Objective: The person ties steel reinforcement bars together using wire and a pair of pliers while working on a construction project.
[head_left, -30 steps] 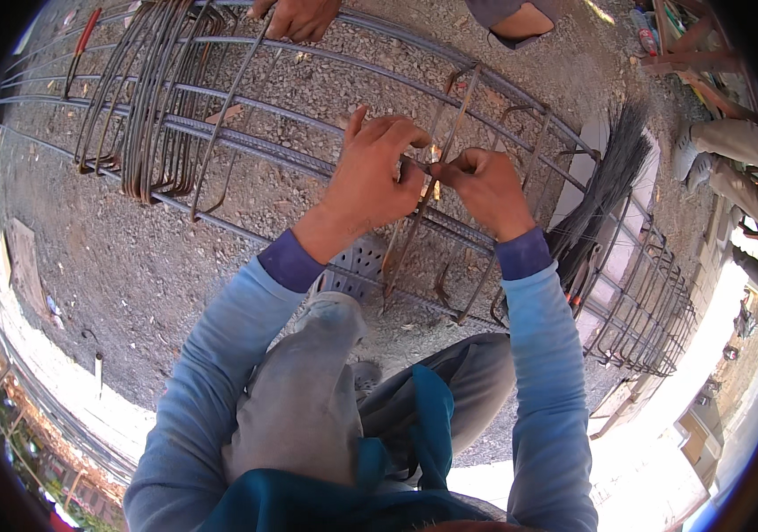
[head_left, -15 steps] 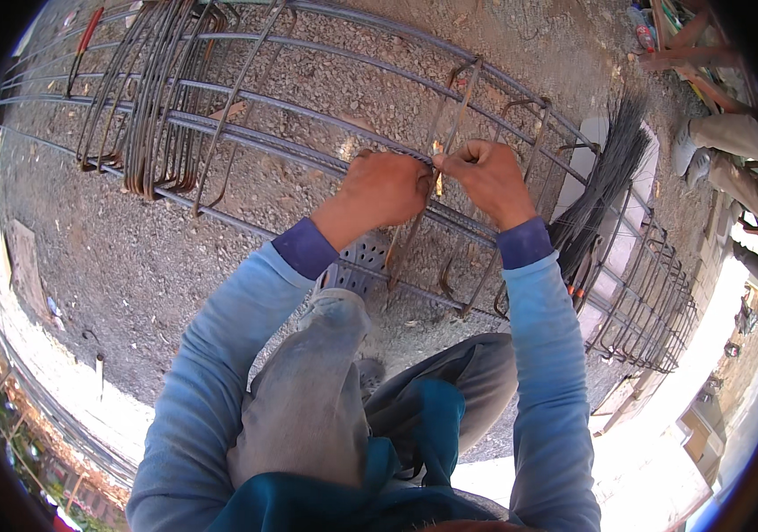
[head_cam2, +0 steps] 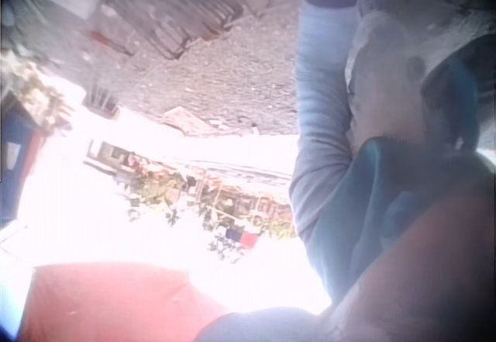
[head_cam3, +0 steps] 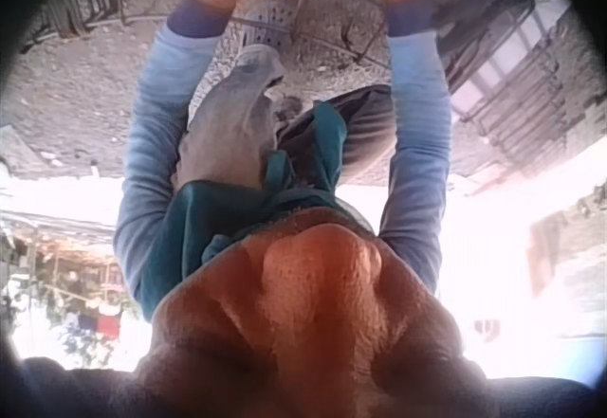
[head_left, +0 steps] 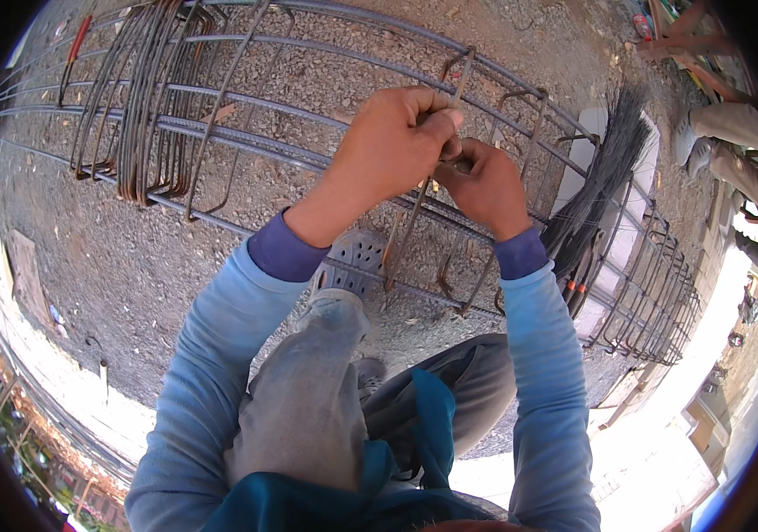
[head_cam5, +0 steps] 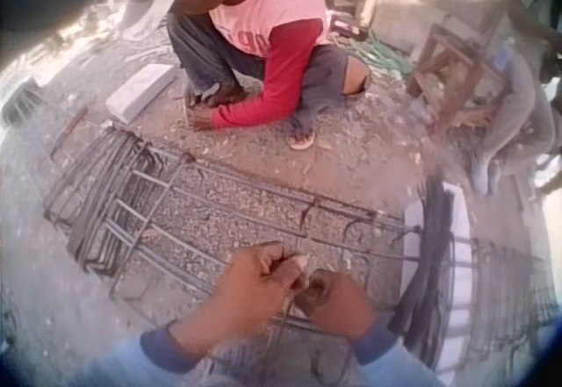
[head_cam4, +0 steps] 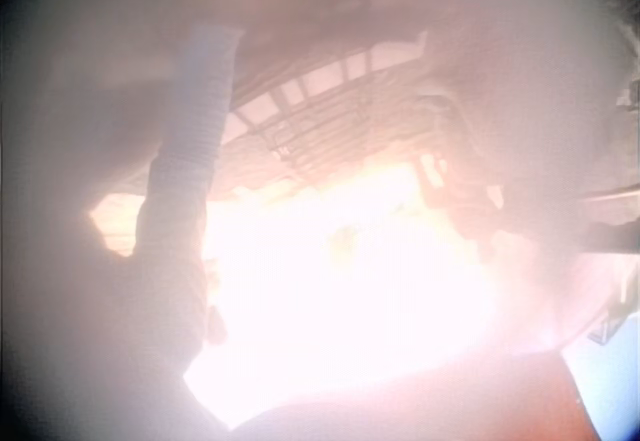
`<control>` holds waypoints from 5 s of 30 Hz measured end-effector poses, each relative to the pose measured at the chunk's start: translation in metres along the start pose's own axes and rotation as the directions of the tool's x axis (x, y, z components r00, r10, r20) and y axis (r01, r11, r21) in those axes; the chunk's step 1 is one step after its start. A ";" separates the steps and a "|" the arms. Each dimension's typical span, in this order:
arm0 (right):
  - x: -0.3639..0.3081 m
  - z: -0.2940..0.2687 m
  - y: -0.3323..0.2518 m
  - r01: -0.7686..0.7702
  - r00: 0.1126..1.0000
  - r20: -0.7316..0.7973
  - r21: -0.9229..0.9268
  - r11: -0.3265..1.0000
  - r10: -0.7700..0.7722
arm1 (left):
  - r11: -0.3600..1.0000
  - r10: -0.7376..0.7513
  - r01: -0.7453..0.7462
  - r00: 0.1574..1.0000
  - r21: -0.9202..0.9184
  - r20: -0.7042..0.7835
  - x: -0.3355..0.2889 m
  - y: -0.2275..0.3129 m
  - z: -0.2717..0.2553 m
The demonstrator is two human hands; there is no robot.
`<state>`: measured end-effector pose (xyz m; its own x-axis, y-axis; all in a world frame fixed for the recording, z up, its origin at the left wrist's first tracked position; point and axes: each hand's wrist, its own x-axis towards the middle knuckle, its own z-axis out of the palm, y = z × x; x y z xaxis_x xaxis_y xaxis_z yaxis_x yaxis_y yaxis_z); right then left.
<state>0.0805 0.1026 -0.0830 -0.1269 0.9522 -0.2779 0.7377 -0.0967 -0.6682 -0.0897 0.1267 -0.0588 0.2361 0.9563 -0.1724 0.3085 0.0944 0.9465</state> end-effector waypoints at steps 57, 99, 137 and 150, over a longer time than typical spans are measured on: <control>0.008 -0.022 -0.002 -0.242 0.949 0.221 0.054 0.969 0.225 | 0.868 0.404 -0.234 0.845 0.437 -0.349 -0.036 -0.063 0.047; -0.474 -0.187 -0.305 -0.507 0.807 -0.068 0.427 0.748 0.586 | 0.205 -0.624 0.799 0.552 -0.566 0.553 -0.310 0.354 -0.046; -0.392 -0.220 -0.350 -0.490 0.833 0.247 -0.085 0.867 0.495 | 0.308 -0.550 0.937 0.314 -0.161 0.774 -0.237 0.340 -0.093; -0.354 -0.229 -0.353 -0.488 0.819 0.067 0.603 0.631 0.570 | 0.169 -0.648 0.969 0.246 -0.179 0.720 -0.254 0.345 -0.122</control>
<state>0.0171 -0.1340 0.4098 0.2726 0.7051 -0.6546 0.1272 -0.7008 -0.7019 -0.1555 -0.0504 0.3443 0.5220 -0.0250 -0.8526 0.1156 0.9924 0.0416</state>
